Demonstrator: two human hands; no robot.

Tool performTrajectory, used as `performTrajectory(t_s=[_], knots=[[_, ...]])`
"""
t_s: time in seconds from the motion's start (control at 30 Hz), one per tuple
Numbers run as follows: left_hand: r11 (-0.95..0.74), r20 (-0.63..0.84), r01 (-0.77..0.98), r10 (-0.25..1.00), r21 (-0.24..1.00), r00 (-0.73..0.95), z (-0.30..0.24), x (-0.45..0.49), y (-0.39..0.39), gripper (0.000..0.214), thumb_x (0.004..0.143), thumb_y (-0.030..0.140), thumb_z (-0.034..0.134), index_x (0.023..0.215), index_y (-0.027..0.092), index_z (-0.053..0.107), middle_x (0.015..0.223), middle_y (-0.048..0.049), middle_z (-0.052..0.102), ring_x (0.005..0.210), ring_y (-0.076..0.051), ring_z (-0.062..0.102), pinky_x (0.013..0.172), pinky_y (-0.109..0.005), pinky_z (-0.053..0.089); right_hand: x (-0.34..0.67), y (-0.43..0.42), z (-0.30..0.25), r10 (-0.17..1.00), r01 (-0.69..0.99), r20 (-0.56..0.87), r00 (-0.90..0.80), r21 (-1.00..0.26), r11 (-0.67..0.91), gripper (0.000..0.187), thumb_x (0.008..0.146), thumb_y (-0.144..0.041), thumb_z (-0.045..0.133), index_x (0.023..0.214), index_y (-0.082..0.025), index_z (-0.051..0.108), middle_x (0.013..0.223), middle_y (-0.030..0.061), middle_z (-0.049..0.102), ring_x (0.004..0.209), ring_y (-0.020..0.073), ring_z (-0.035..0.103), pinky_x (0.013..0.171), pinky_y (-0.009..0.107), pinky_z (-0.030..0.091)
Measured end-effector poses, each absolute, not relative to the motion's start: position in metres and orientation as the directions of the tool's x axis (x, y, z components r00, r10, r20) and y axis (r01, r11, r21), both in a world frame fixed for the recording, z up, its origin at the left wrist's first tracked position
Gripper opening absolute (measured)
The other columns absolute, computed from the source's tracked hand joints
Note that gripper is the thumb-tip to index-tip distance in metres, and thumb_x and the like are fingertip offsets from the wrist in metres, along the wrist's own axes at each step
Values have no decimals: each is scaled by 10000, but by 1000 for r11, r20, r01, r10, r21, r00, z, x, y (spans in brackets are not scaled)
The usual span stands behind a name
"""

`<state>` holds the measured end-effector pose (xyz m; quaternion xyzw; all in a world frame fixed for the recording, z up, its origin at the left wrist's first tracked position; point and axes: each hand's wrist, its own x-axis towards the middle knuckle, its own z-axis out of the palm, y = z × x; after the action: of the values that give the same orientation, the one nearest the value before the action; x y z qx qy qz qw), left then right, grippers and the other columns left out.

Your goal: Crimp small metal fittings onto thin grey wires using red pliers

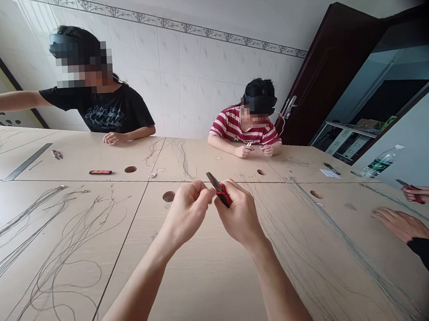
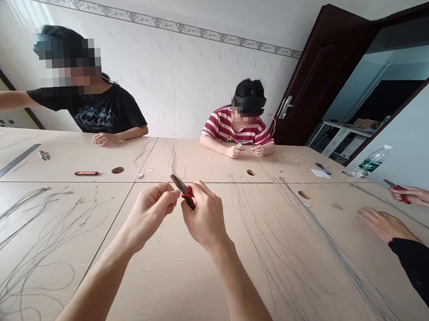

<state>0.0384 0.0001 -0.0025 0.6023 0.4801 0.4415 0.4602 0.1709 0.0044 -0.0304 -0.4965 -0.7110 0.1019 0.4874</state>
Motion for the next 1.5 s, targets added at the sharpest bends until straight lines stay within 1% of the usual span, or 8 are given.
performTrajectory(t_s=[0.07, 0.37, 0.73, 0.9, 1.0, 1.13, 1.27, 1.5], knots=[[-131, 96, 180, 977, 975, 192, -3, 38, 0, 268, 872, 322, 476, 643, 201, 407, 589, 55, 281, 532, -101, 221, 466, -244, 183, 171, 5, -31, 802, 598, 596, -39, -629, 496, 155, 790, -92, 472, 695, -213, 454, 684, -41, 474, 565, 115, 403, 537, 239, 324], [-192, 160, 158, 967, 968, 197, -5, 43, -1, 441, 908, 389, 429, 578, 216, 193, 555, 53, 177, 515, -98, 132, 475, -276, 122, 173, 7, -29, 804, 591, 594, -13, -644, 485, 176, 755, -78, 466, 664, -218, 412, 655, -47, 440, 549, 115, 380, 526, 240, 316], [-290, 287, -13, 941, 957, 181, -18, 51, 0, 438, 934, 323, 423, 563, 214, 218, 529, 60, 179, 508, -100, 164, 487, -284, 159, 173, 7, -28, 832, 502, 555, -4, -718, 481, 213, 812, -145, 502, 648, -220, 390, 640, -50, 413, 573, 123, 388, 545, 248, 320], [-245, 232, 13, 934, 970, 270, -20, 53, 4, 478, 957, 406, 415, 579, 216, 193, 541, 62, 159, 517, -99, 126, 482, -291, 123, 177, 11, -30, 830, 542, 557, 17, -703, 461, 237, 830, -161, 503, 645, -224, 368, 642, -47, 415, 577, 128, 388, 557, 256, 319], [-259, 251, 7, 941, 966, 228, -25, 52, 5, 518, 952, 452, 440, 575, 217, 172, 542, 64, 142, 518, -93, 110, 483, -296, 105, 176, 12, -33, 828, 570, 560, 14, -685, 453, 238, 836, -166, 501, 647, -225, 369, 640, -46, 425, 570, 128, 394, 555, 257, 316], [-315, 311, -6, 934, 949, 178, -31, 46, 5, 531, 930, 448, 502, 570, 212, 191, 552, 63, 150, 523, -89, 114, 485, -297, 101, 172, 12, -35, 821, 558, 571, -28, -672, 486, 244, 858, -202, 508, 654, -223, 376, 647, -41, 435, 573, 129, 401, 553, 257, 312], [-252, 241, 8, 935, 968, 262, -29, 39, 6, 553, 901, 466, 553, 562, 212, 197, 542, 65, 156, 523, -88, 112, 481, -297, 98, 172, 13, -37, 834, 526, 552, -28, -701, 481, 230, 859, -204, 508, 665, -221, 387, 655, -41, 427, 578, 129, 385, 556, 259, 309], [-279, 293, -94, 933, 956, 208, -27, 43, -2, 548, 934, 406, 496, 519, 212, 196, 501, 67, 161, 479, -83, 149, 472, -299, 134, 170, 10, -33, 858, 438, 511, -50, -761, 478, 226, 810, -136, 493, 636, -221, 377, 645, -47, 403, 595, 126, 385, 566, 254, 303]])
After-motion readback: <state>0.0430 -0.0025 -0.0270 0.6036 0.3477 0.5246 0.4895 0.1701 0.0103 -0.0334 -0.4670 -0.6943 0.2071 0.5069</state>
